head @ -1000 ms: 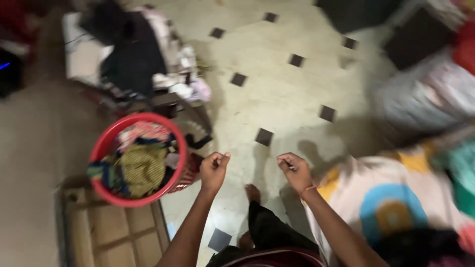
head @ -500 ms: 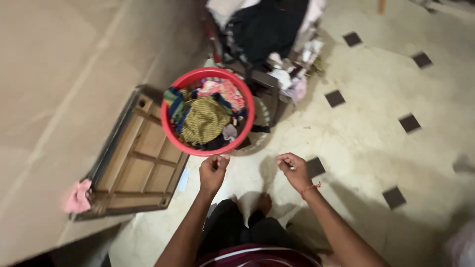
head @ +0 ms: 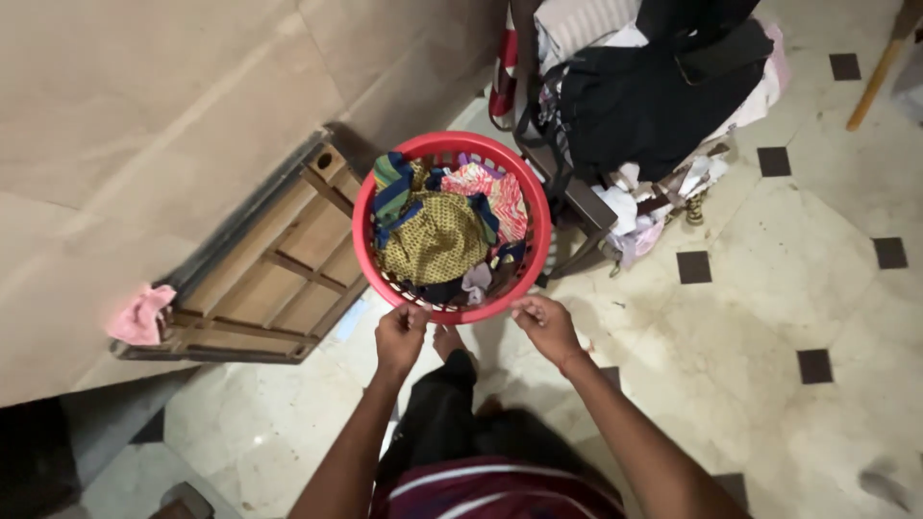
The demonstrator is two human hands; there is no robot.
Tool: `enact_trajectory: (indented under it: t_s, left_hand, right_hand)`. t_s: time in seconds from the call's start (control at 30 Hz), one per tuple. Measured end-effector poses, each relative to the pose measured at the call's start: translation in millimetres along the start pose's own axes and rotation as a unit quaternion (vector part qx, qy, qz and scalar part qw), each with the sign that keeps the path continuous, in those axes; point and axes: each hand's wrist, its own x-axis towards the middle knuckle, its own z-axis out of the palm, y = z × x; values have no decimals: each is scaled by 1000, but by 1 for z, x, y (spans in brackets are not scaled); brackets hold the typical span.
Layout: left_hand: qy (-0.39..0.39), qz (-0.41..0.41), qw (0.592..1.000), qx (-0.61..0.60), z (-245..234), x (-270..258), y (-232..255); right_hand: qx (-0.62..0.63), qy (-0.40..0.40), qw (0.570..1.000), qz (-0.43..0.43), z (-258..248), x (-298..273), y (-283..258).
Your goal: Picking up clothes from a laundry basket and packing them into a suitcase on a bed.
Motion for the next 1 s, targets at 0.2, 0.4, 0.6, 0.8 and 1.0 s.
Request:
enact_trajectory:
  t_s: [0.2,0.4,0.6,0.8,1.0]
  left_hand:
    - [25,65,997,-17,42,59,-23]
    - [27,-15,997,-73,72,91,-2]
    - [107,-70,992,9,88,113,11]
    - [159,-160,974,22,108,134,7]
    - [182,-201,962,38,125,147,-2]
  right_hand:
    - [-128,15,991,41,-26,55,-16]
    - [-155,-43,987,17,-46,125,16]
    - [-255,-127,958,-17,-56,203,-13]
    - [-301,-212,920,-132,-53,293,2]
    - [-340,-238,909,32,-32,339,18]
